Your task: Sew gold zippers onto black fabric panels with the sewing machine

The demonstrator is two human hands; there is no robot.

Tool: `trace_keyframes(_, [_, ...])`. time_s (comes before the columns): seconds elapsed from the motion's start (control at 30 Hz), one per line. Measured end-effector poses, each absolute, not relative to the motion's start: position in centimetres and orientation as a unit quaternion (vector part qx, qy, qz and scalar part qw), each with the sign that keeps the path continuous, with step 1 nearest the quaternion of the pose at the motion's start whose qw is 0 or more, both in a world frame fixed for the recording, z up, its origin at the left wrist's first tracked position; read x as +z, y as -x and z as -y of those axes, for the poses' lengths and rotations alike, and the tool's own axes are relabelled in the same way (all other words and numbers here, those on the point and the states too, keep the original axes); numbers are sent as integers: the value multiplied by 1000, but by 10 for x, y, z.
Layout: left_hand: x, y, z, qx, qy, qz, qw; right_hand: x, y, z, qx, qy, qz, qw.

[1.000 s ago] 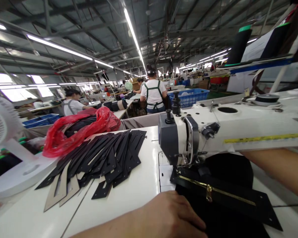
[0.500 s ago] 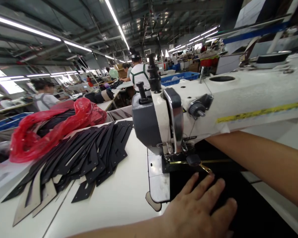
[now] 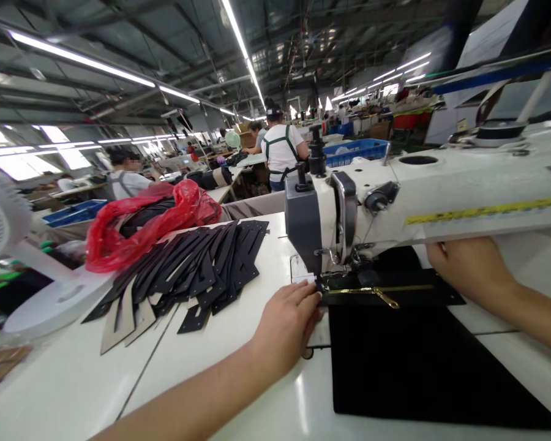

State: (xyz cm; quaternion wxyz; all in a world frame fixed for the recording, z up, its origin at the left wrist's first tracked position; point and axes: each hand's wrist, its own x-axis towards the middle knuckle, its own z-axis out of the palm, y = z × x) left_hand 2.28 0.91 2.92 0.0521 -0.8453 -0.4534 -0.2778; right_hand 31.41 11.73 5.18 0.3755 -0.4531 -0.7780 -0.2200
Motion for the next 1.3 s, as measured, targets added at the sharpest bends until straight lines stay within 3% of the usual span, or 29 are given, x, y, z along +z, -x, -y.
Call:
trace_keyframes(0.17, [20,-24,-20,-225,871,422,109,41,-277,-60,-144,284,891,325])
trace_keyframes(0.37, [24,-28,-17,-223,872,420,113,26,-225,-56,-62,261,916,298])
trace_keyframes(1.3, [26,-26,-33,-218,881,403,120,25,-222,-73,-32,266,926,264])
